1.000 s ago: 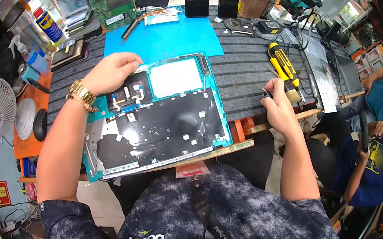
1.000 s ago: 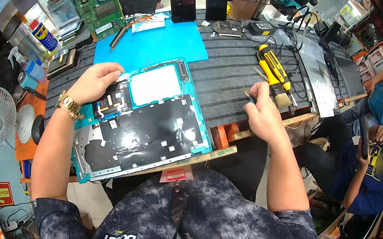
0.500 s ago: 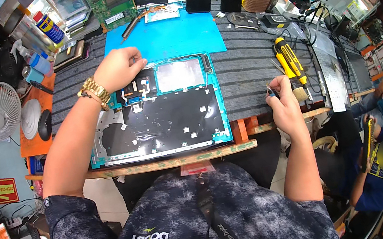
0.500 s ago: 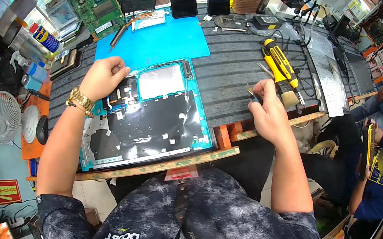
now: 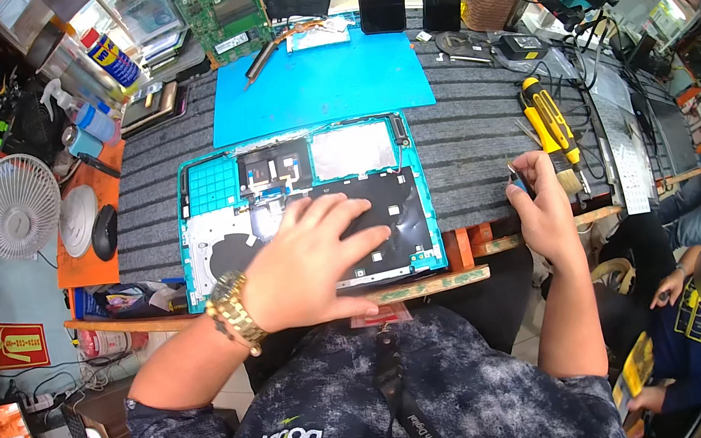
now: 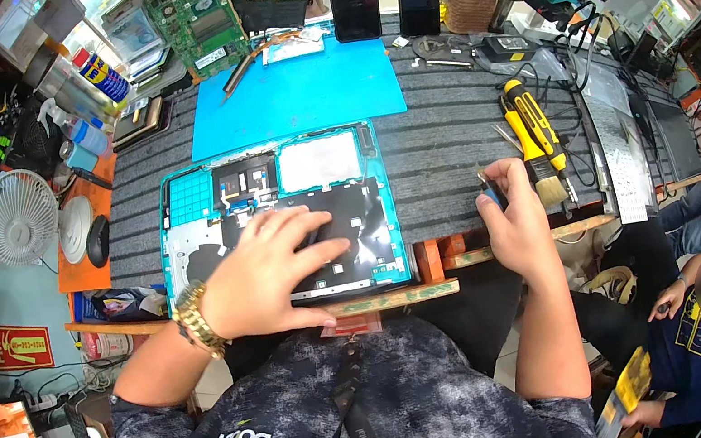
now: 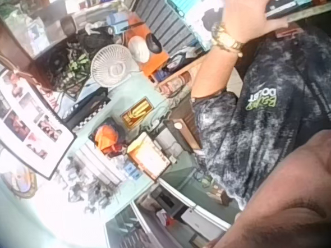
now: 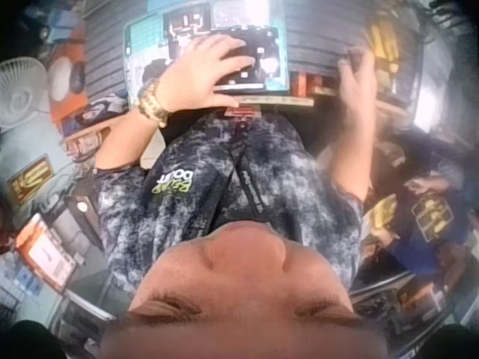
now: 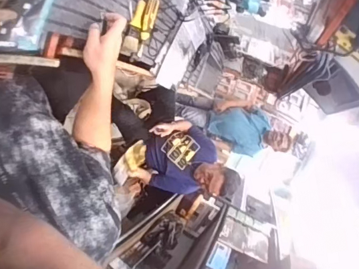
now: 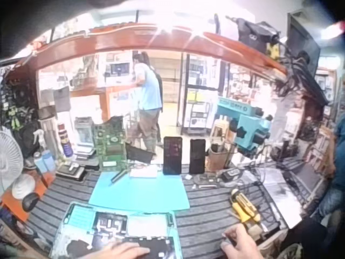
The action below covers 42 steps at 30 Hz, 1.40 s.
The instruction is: The person repairs a laptop by using a small tool to lift and disconnect internal ribbon cables and wires from the motherboard.
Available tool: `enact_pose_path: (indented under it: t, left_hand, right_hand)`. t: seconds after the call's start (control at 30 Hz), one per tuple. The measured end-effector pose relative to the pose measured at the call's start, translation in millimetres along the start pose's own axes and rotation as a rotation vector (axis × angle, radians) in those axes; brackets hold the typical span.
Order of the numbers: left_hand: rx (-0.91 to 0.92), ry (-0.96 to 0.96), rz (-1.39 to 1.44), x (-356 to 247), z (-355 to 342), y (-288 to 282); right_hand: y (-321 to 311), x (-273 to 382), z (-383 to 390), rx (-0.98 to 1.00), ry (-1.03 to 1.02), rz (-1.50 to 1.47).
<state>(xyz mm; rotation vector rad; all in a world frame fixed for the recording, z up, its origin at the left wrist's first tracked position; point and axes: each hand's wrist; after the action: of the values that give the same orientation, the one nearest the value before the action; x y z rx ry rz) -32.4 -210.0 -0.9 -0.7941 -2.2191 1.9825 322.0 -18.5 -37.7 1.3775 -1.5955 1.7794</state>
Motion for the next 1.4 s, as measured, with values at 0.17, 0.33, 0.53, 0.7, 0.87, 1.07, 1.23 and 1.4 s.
enact_pose_path:
  t: [0.17, 0.33, 0.53, 0.7, 0.87, 1.07, 1.23, 1.4]
  left_hand:
    - [-0.07, -0.092, -0.018, -4.7, -1.6, 22.3]
    - [-0.089, -0.125, 0.01, -10.7, -5.8, 17.3]
    - [-0.169, -0.002, 0.084, -14.6, -42.9, 16.2]
    - [-0.085, 0.182, -0.008, -9.9, -76.8, 35.1]
    - [-0.027, 0.177, 0.096, 3.2, -76.8, 26.1]
    - [-0.157, 0.104, 0.137, 13.0, -73.6, 15.0]
    - [-0.161, 0.059, 0.115, 15.0, -72.6, 22.2]
    - [-0.184, -0.046, 0.099, 12.3, -69.7, 28.1]
  right_hand:
    - [-6.2, 15.1, 0.8, 0.058, -0.031, -0.124]
    - [-0.9, 25.7, -10.4, -0.104, -0.173, -0.559]
    - [-4.4, 35.7, -45.3, -0.297, -0.456, -0.861]
    - [19.4, 14.5, -75.8, -0.491, -0.433, -0.694]
    - [25.8, -11.6, -80.0, -0.438, -0.391, -0.8]
    - [32.7, -9.6, -80.9, -0.413, -0.368, -0.736]
    - [34.9, -5.0, -80.9, -0.39, -0.38, -0.725]
    - [39.9, -18.0, -85.1, -0.323, -0.429, -0.703]
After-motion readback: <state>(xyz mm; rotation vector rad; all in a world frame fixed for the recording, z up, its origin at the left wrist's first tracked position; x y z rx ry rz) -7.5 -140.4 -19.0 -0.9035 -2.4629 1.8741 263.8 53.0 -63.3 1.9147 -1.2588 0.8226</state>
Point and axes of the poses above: each hand's wrist, its own z-axis away from the middle knuckle, its own y-axis out of the palm, x = y × z, and after that the axes turned 4 degrees about -z, right-handed
